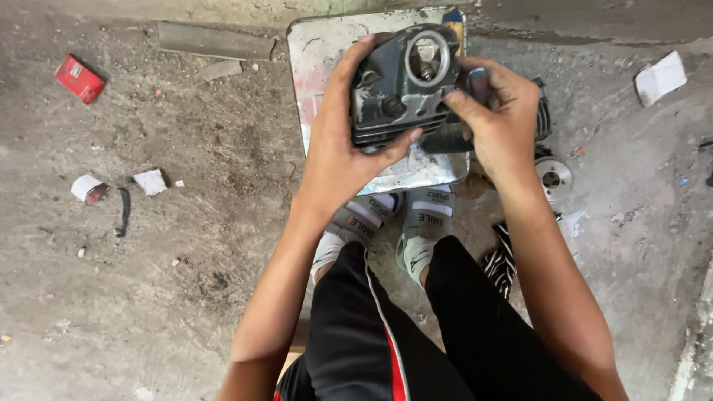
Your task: The person cleans and scrapes carbon residue from a motorcycle engine cylinder head using a tool.
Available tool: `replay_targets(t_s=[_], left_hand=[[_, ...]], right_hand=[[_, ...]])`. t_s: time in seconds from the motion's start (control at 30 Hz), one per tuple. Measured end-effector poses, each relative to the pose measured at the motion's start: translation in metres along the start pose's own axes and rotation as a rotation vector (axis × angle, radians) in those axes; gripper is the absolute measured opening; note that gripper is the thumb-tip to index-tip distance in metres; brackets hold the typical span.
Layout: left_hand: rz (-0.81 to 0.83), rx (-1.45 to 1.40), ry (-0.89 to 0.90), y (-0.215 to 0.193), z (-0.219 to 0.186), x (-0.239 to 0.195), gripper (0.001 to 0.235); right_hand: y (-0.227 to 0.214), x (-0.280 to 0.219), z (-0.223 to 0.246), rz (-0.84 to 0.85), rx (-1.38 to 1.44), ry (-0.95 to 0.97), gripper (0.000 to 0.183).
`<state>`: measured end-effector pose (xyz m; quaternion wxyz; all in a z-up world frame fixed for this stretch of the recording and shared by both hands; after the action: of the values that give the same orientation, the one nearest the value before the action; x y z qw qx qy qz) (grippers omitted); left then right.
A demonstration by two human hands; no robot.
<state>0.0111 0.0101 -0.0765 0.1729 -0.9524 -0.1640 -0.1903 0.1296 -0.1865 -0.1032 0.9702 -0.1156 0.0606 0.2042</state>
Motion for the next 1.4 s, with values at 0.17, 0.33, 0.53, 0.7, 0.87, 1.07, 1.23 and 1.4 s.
replay_targets(t_s=[0.17, 0.33, 0.53, 0.7, 0.87, 1.07, 1.23, 1.4], left_hand=[[-0.028, -0.057, -0.067, 0.010, 0.006, -0.009, 0.090], [-0.049, -0.072, -0.053, 0.011, -0.004, -0.006, 0.089], [-0.032, -0.011, -0.085, 0.012, -0.005, -0.006, 0.089], [-0.049, -0.036, -0.088, 0.016, -0.005, -0.007, 0.089], [-0.040, -0.029, -0.100, 0.017, -0.005, -0.009, 0.088], [-0.035, 0.005, -0.112, 0.020, -0.003, -0.011, 0.090], [-0.016, 0.036, -0.085, 0.017, -0.001, -0.011, 0.094], [-0.016, 0.010, -0.103, 0.017, -0.003, -0.011, 0.092]], right_hand=[[-0.003, -0.015, 0.019, 0.050, 0.004, -0.074, 0.034], [0.006, -0.025, 0.067, -0.040, 0.112, -0.153, 0.040], [0.006, -0.034, 0.089, -0.051, -0.343, -0.521, 0.029], [-0.002, -0.004, 0.064, -0.069, -0.636, -0.835, 0.012], [0.015, -0.022, 0.091, -0.065, -0.602, -0.730, 0.014], [0.011, -0.014, 0.086, -0.137, -0.371, -0.496, 0.006], [0.024, -0.017, 0.085, -0.115, -0.574, -0.768, 0.010], [0.011, -0.020, 0.074, -0.113, -0.393, -0.546, 0.009]])
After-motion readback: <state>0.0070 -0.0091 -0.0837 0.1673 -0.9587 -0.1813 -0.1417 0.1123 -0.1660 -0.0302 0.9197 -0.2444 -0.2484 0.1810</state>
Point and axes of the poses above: each hand's wrist, its own x-axis towards the middle knuckle, its own y-axis out of the palm, z = x × y, the point moved 2 cm from there along x, towards the middle knuckle, and after that the axes turned 8 degrees about y, right-handed, at the moved point
